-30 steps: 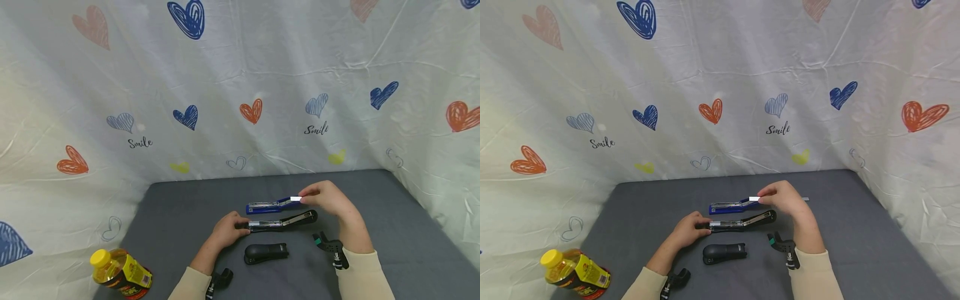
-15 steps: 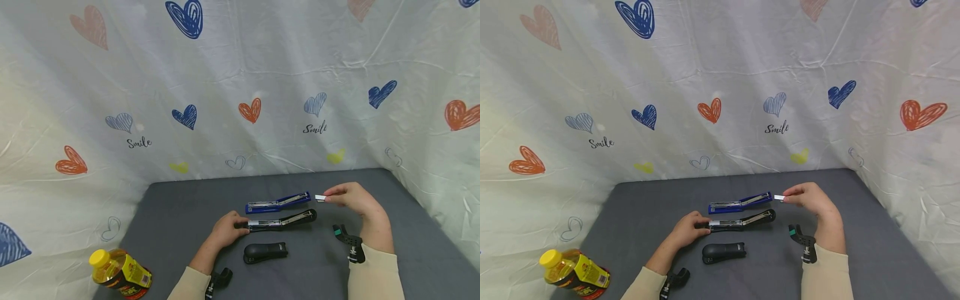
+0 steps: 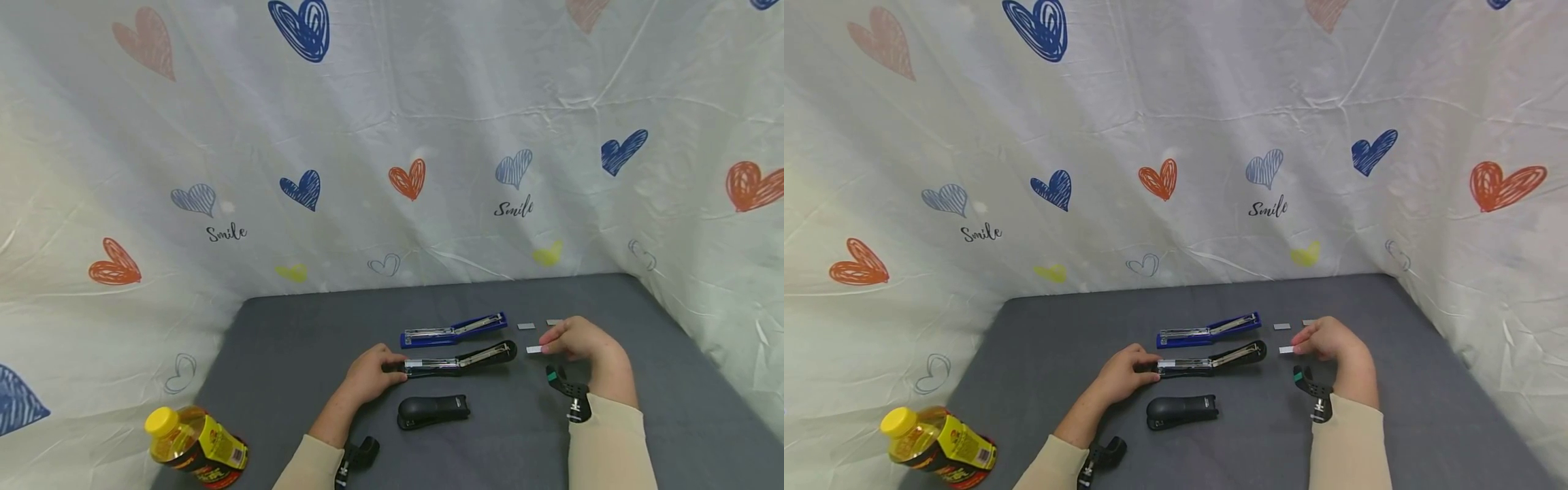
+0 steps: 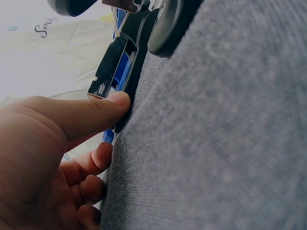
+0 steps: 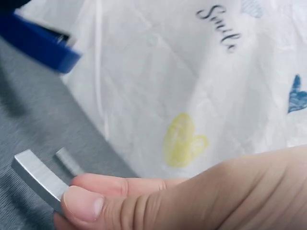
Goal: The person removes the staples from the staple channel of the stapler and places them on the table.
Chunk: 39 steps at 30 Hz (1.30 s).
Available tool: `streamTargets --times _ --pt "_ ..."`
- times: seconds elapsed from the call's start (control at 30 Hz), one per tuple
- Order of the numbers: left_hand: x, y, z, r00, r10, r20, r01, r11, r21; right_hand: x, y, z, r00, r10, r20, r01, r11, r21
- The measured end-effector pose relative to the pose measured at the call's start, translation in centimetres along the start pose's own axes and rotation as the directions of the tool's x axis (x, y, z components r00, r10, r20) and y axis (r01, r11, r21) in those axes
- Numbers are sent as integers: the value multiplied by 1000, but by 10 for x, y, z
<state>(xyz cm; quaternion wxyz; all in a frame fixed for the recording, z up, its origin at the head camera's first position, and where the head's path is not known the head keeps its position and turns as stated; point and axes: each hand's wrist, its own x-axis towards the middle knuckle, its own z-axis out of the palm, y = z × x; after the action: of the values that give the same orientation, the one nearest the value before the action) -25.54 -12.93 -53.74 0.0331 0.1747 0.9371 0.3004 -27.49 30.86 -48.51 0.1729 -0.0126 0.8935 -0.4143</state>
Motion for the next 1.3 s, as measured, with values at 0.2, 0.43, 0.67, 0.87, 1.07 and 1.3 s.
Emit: streamTargets --times 0.2,0.43,0.67,0.87,1.07,1.3 --pt "-1 0 0 1000 1 1 -1 1000 -3 8 1 8 999 38 -6 -38 998 -54" --pt "-2 0 -2 1000 10 -10 -10 1000 3 10 -7 14 995 89 -54 -94 992 -86" --pt "-3 0 -1 1000 -2 -6 2 1000 -1 -2 -37 12 989 74 -130 -92 987 -133" --pt "-3 0 -2 1000 -3 -4 3 1000 1 -13 -90 29 975 -127 -182 79 965 -248" --pt "-3 1 -2 1000 -1 -4 1 1000 -6 -8 -127 72 943 -305 -129 260 924 -281" --pt "-1 3 -4 1000 4 7 -4 1000 -12 3 -146 124 930 -365 41 361 888 -284"
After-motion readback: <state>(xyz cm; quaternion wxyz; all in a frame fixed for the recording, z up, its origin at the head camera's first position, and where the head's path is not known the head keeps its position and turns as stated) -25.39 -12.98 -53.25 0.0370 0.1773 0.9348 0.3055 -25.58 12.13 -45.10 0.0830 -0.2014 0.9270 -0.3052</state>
